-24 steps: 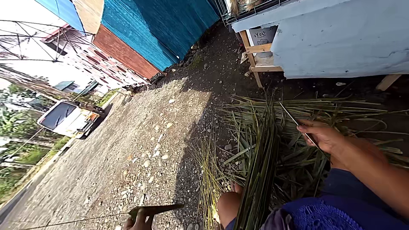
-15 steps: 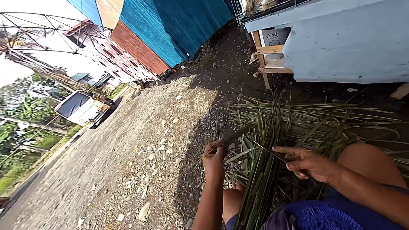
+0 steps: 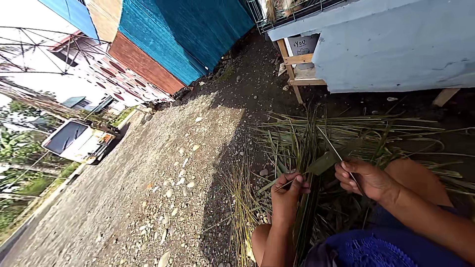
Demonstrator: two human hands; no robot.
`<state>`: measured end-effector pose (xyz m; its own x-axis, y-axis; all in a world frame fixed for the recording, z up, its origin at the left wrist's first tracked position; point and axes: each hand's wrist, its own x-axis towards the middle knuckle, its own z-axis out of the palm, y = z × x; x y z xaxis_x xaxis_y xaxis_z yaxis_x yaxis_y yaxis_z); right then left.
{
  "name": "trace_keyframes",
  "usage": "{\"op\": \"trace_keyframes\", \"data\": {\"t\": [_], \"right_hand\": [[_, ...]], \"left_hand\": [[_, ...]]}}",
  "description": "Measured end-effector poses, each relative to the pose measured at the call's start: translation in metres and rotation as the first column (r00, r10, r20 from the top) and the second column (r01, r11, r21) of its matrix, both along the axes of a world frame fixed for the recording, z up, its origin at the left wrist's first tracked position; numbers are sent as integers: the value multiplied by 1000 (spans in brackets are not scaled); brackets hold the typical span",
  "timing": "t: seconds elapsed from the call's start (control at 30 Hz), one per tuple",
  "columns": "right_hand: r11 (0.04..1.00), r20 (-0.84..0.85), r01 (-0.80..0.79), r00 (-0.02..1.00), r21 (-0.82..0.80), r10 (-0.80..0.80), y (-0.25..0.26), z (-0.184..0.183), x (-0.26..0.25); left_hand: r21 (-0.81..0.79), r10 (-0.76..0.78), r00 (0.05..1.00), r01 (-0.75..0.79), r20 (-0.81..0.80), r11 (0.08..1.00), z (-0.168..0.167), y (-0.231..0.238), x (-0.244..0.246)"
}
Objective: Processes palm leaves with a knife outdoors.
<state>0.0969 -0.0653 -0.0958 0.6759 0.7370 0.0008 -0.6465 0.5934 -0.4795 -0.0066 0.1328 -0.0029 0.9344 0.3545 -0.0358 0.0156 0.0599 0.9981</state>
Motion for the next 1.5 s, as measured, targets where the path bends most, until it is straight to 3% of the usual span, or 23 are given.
{"op": "trace_keyframes", "data": {"t": [0.17,0.27,0.33,0.4,0.5,0.57,0.73,0.93,1.13,1.23,1.3,1.43,1.5], "right_hand": [[997,17,40,999,-64,-39,0,-1,0],[983,147,-7,989,-181,34,3,8,-9],[961,225,-67,966,-268,130,6,17,-18],[926,286,-108,933,-361,220,9,25,-27],[907,289,-132,921,-400,262,13,31,-33],[905,291,-122,922,-406,255,14,29,-31],[893,256,-97,939,-439,228,16,11,-16],[685,75,57,997,-726,-3,10,-54,34],[473,263,149,947,-868,184,14,-61,34],[467,359,210,897,-859,258,16,-64,35],[444,398,251,874,-860,279,18,-68,34],[258,437,354,749,-899,498,21,-68,30],[234,424,355,731,-905,535,24,-65,28]], "left_hand": [[103,0,996,-9,87,995,-8,-4,-9],[286,-36,981,-21,192,958,-20,-7,-10],[497,-94,962,-48,258,866,-26,-8,-10],[693,-142,946,-107,293,713,-28,-9,-12],[844,-200,926,-183,320,504,-26,-9,-15],[875,-223,922,-193,316,443,-23,-10,-19],[906,-257,926,-160,275,392,-23,-10,-27],[932,-305,931,-89,203,351,-21,-15,-34],[940,-293,948,-18,125,341,-26,-16,-30],[940,-269,959,4,94,342,-25,-14,-28],[935,-256,964,17,79,354,-23,-11,-27],[941,-286,955,26,76,337,-21,-13,-28],[951,-315,946,24,79,310,-20,-16,-27]]}}
